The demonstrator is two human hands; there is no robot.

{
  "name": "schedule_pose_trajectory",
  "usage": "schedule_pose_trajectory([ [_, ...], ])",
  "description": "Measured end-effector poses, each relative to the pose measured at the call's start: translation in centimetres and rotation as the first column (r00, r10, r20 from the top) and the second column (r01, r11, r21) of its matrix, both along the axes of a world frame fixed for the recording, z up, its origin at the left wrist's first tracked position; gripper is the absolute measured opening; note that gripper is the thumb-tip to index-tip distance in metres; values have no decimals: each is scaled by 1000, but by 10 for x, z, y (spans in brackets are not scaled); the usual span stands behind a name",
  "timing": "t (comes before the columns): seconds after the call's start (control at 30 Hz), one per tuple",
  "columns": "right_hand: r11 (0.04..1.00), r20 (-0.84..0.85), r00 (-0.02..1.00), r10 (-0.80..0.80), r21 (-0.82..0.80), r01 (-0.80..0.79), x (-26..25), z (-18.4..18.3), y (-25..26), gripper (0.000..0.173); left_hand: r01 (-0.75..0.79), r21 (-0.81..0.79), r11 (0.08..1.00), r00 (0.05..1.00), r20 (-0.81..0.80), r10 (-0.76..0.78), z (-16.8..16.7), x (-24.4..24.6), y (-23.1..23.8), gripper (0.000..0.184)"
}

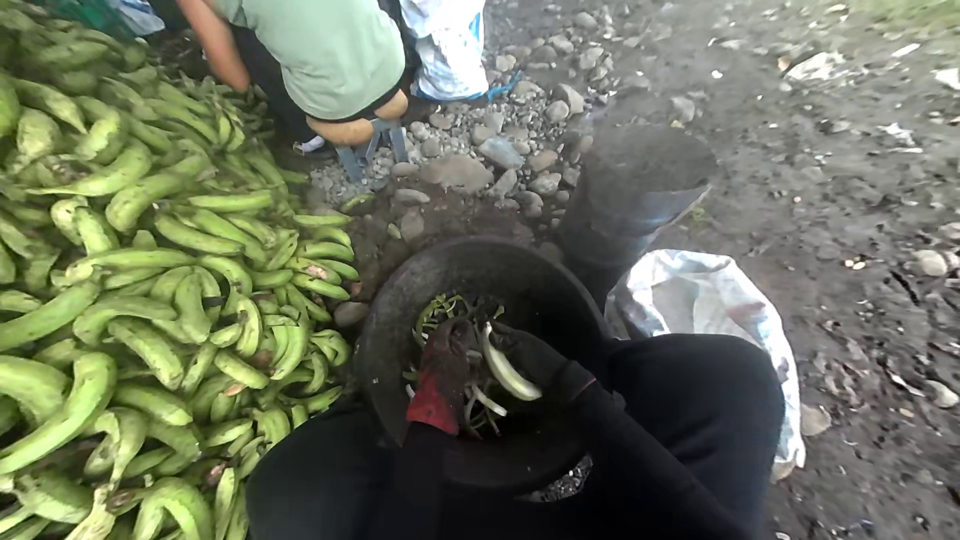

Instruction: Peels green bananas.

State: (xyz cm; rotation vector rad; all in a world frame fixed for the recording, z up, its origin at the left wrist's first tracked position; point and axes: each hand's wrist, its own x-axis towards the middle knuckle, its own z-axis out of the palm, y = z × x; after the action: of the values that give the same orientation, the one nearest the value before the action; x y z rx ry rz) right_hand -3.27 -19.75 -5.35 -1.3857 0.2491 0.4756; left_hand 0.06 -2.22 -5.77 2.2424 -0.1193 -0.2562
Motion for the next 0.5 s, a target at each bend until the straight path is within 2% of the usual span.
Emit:
schedule_pose_trajectory([
  [0.03,990,-25,991,-134,45,136,1,-3,-2,42,30,-28,999,999,45,-29,3,-5,-3,39],
  [0.1,898,-106,922,-371,213,386,6,-5,-6,40,156,-70,985,974,179,-141,3,-19,-7,37],
  [0.17,751,-233,888,-396,475,459,13,-8,-19,56,291,-15,956,894,360,-267,-2,-32,-9,37],
  [0.2,678,-305,886,-350,570,464,17,-8,-26,61,328,34,944,856,413,-312,-3,-37,-10,37],
  [0.23,640,-357,876,-326,599,482,20,-5,-31,63,350,79,934,830,435,-348,-3,-42,-9,39],
  [0.37,566,-448,833,-324,614,550,21,3,-32,58,330,168,929,817,442,-370,3,-46,-8,44],
  [0.43,603,-416,849,-327,600,526,21,-3,-28,59,318,166,933,834,419,-359,3,-43,-8,44],
  [0.5,688,-299,872,-388,535,490,16,-8,-16,52,284,134,949,854,416,-314,0,-41,-10,43],
])
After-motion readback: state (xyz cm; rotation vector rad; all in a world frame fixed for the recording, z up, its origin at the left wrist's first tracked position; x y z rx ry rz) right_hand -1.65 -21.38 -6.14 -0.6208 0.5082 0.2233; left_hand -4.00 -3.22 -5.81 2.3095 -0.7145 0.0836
